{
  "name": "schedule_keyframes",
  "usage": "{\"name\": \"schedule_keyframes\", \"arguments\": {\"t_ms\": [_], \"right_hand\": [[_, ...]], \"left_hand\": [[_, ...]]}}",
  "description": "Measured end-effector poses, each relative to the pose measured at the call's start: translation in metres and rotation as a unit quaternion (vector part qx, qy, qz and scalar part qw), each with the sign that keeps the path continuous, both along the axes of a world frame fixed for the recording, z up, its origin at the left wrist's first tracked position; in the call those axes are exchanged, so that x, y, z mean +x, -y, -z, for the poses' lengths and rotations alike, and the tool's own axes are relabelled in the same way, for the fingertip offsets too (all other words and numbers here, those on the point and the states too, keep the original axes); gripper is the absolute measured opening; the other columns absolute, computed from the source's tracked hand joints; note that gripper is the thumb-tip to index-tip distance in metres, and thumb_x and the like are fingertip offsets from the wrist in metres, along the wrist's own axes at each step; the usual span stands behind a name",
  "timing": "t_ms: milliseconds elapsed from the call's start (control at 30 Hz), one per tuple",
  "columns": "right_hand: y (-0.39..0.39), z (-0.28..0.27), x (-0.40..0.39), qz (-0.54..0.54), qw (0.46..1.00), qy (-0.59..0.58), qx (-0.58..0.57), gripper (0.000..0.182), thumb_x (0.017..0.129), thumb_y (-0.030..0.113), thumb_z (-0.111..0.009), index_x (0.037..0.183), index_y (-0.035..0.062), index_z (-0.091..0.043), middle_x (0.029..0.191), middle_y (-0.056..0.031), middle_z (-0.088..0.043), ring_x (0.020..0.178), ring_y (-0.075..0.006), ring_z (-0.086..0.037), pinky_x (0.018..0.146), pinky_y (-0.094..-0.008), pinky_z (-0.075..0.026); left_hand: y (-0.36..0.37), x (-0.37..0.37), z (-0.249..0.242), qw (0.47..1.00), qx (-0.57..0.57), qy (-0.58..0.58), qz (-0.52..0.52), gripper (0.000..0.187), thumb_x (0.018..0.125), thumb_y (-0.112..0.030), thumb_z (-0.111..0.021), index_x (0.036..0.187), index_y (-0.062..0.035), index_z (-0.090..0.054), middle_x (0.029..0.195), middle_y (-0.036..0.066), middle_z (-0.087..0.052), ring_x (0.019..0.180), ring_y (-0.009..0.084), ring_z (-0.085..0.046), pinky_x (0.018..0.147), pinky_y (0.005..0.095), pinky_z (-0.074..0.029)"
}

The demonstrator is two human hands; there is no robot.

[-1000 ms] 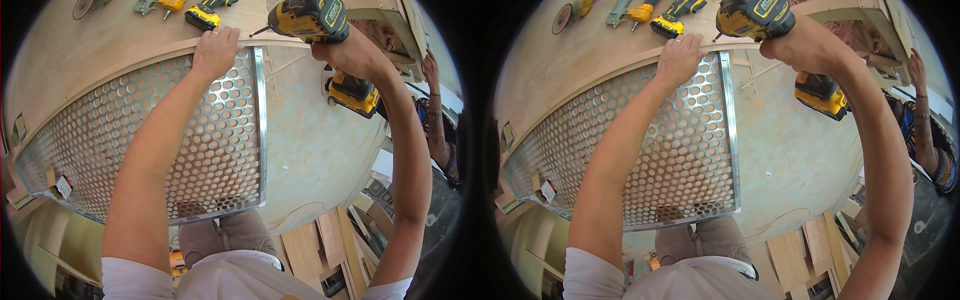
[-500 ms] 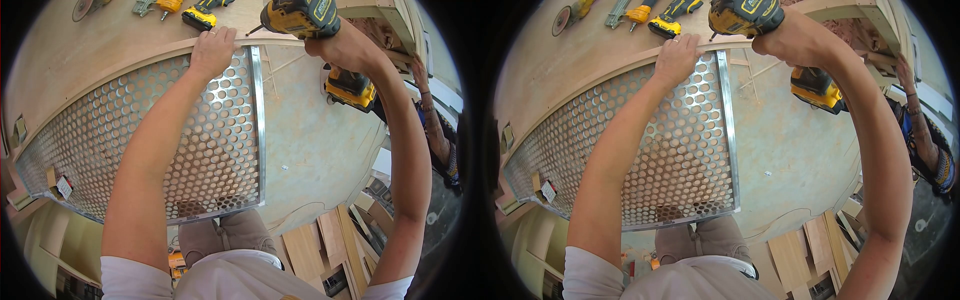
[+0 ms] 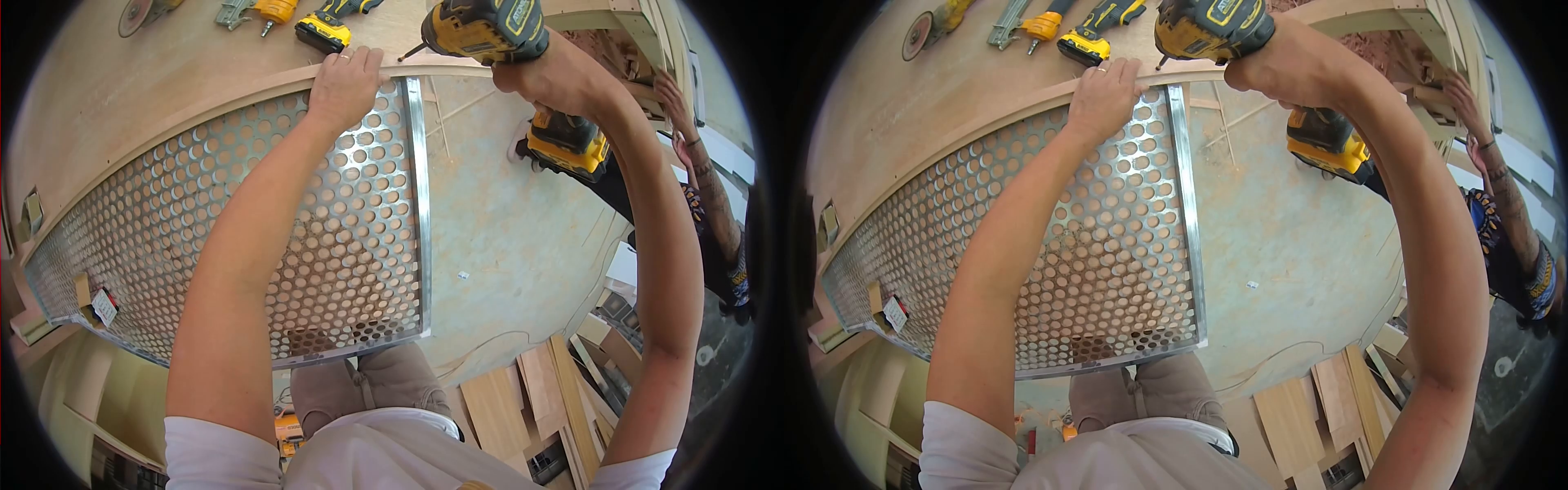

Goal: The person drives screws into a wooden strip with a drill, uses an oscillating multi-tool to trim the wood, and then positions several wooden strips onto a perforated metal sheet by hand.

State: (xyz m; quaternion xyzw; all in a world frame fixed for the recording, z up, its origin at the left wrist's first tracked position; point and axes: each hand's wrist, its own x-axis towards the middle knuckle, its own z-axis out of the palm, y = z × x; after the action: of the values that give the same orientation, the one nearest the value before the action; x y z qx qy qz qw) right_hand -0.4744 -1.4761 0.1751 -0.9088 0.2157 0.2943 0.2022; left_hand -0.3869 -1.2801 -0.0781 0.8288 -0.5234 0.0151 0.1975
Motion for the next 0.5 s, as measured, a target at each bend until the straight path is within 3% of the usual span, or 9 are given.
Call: {"name": "schedule_keyframes", "arguments": {"t_ms": [500], "right_hand": [[0.0020,0.0014,-0.0006,-0.007,1.000,0.010,-0.014,0.038,0.073,0.025,-0.064,0.103,0.0021,-0.066,0.071,-0.0070,-0.062,0.062,-0.0172,-0.060,0.057,-0.0346,-0.053]], "left_hand": [[0.0005,-0.0001,0.0034,1.000,-0.002,0.001,0.001,0.035,0.094,-0.028,-0.064,0.119,-0.0060,-0.055,0.103,0.009,-0.062,0.098,0.0267,-0.063,0.081,0.0411,-0.048]]}}
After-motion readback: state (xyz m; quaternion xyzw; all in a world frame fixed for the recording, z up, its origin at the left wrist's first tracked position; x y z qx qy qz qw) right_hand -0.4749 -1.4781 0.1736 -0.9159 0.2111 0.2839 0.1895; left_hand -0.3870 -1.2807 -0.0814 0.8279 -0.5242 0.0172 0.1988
